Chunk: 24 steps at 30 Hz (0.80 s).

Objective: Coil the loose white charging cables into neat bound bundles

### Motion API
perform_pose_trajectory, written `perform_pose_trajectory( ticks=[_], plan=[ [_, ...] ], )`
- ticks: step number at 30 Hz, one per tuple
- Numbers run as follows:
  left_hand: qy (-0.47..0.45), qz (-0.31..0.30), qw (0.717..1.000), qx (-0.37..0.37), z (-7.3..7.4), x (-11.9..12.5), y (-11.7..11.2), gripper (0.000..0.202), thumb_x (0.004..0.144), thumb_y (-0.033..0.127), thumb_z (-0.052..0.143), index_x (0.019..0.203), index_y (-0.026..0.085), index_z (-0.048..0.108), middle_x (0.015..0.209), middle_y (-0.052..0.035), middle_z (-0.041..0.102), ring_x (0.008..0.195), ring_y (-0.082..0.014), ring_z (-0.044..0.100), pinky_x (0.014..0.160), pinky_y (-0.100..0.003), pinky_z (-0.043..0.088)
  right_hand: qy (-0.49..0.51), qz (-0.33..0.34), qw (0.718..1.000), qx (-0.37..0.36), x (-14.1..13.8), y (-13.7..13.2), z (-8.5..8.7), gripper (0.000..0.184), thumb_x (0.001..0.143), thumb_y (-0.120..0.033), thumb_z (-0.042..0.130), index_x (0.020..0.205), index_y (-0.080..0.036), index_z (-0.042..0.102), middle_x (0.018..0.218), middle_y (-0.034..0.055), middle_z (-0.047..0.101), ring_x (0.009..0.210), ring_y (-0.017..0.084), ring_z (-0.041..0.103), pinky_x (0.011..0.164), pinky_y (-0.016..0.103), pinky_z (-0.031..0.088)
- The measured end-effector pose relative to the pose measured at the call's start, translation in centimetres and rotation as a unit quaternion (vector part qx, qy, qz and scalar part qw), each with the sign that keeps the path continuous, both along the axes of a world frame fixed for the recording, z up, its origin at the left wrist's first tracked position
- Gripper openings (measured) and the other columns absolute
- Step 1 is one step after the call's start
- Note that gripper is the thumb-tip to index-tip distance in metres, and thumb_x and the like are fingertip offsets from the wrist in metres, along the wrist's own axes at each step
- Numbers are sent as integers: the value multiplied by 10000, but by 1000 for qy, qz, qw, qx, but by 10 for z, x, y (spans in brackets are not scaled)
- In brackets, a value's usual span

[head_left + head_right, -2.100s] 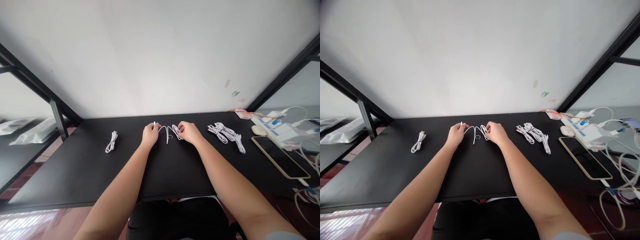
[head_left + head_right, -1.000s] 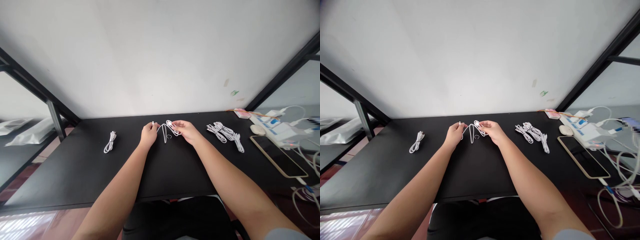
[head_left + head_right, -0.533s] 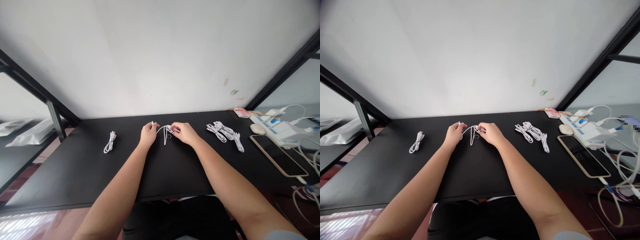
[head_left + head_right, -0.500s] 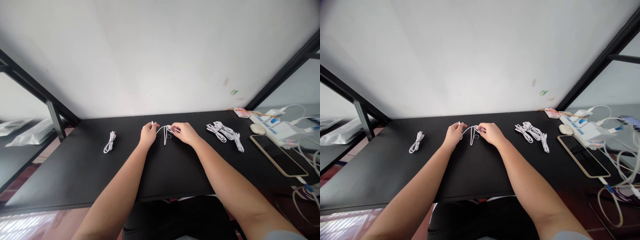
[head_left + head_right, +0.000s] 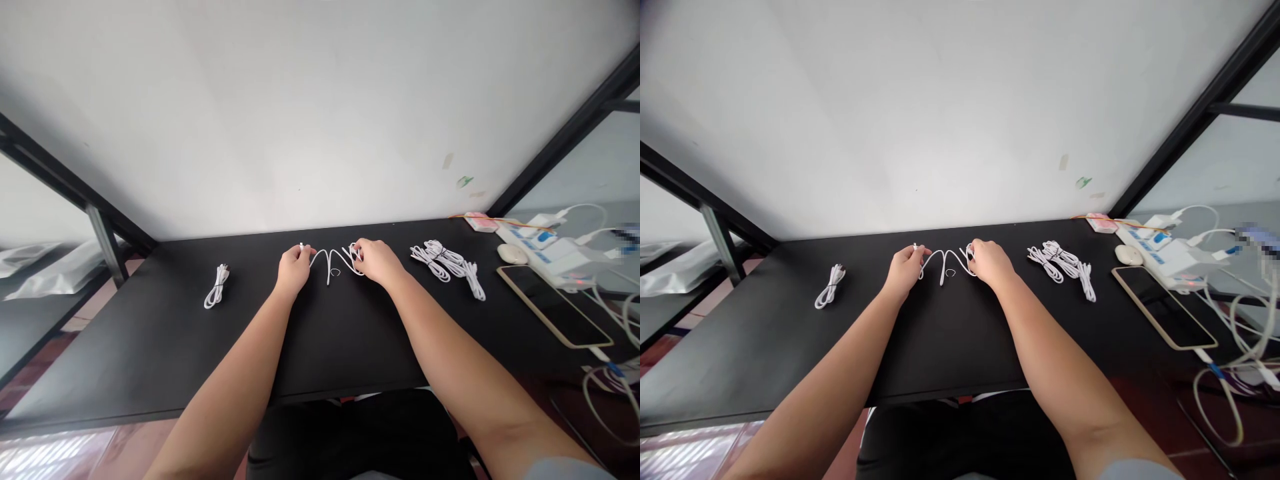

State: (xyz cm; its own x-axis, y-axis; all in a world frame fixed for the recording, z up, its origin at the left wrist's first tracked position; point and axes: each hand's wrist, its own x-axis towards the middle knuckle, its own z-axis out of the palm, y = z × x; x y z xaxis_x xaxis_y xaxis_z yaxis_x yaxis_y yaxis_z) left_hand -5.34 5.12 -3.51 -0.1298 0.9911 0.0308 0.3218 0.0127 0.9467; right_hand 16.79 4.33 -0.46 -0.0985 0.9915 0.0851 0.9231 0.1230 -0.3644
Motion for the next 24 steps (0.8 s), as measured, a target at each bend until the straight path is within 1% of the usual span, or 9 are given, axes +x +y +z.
perform_pose_trajectory(
  ticks=[5,9,11,14,16,18,21,24],
  plan=[
    [-14,0,1000,-13,2,2,-2,382,912,496,509,870,191,734,633,7,552,503,-116,460,496,-261,350,-7,-32,999,16,0,1,2,296,783,-179,681,1078,-169,706,931,117,751,871,265,675,697,316,435],
    [-18,0,1000,-22,5,2,-2,372,914,486,512,867,185,726,628,3,559,494,-116,467,494,-262,353,14,-27,999,12,3,2,1,237,802,-184,670,1030,-185,733,879,92,762,856,260,684,703,321,440],
    [-12,1,1000,-19,5,2,-2,366,913,476,515,863,182,726,639,-2,573,508,-120,479,503,-264,359,56,-18,998,15,4,4,-3,209,827,-189,665,1023,-201,737,871,71,766,833,235,690,713,311,450],
    [-9,1,1000,-8,4,2,-1,368,914,471,513,861,181,732,667,-8,590,528,-121,494,515,-264,372,147,-29,988,41,6,7,-10,140,894,-253,641,987,-222,741,912,57,771,827,207,699,727,296,473],
    [-13,0,1000,-6,3,2,0,373,917,472,506,862,181,732,678,-9,596,529,-120,499,517,-264,379,195,-43,978,65,6,10,-14,145,916,-295,634,979,-225,745,958,63,775,879,208,711,767,298,495],
    [-15,0,1000,-5,2,2,0,375,921,471,501,860,181,731,683,-9,600,526,-118,501,517,-263,383,215,-41,973,73,6,11,-16,163,911,-295,649,1017,-225,752,1003,73,780,944,216,719,823,306,507],
    [-17,2,1000,-1,2,2,0,378,925,474,497,860,182,727,685,-8,599,520,-113,498,513,-260,382,195,-29,979,47,6,10,-14,189,886,-256,677,1051,-231,764,1016,76,787,977,233,723,842,316,507],
    [-19,0,1000,1,2,2,0,385,928,478,491,863,179,725,692,-11,603,520,-111,500,515,-259,383,157,-25,987,39,5,9,-12,166,893,-255,670,1021,-240,774,996,75,788,968,247,717,811,319,495]
  ],
)
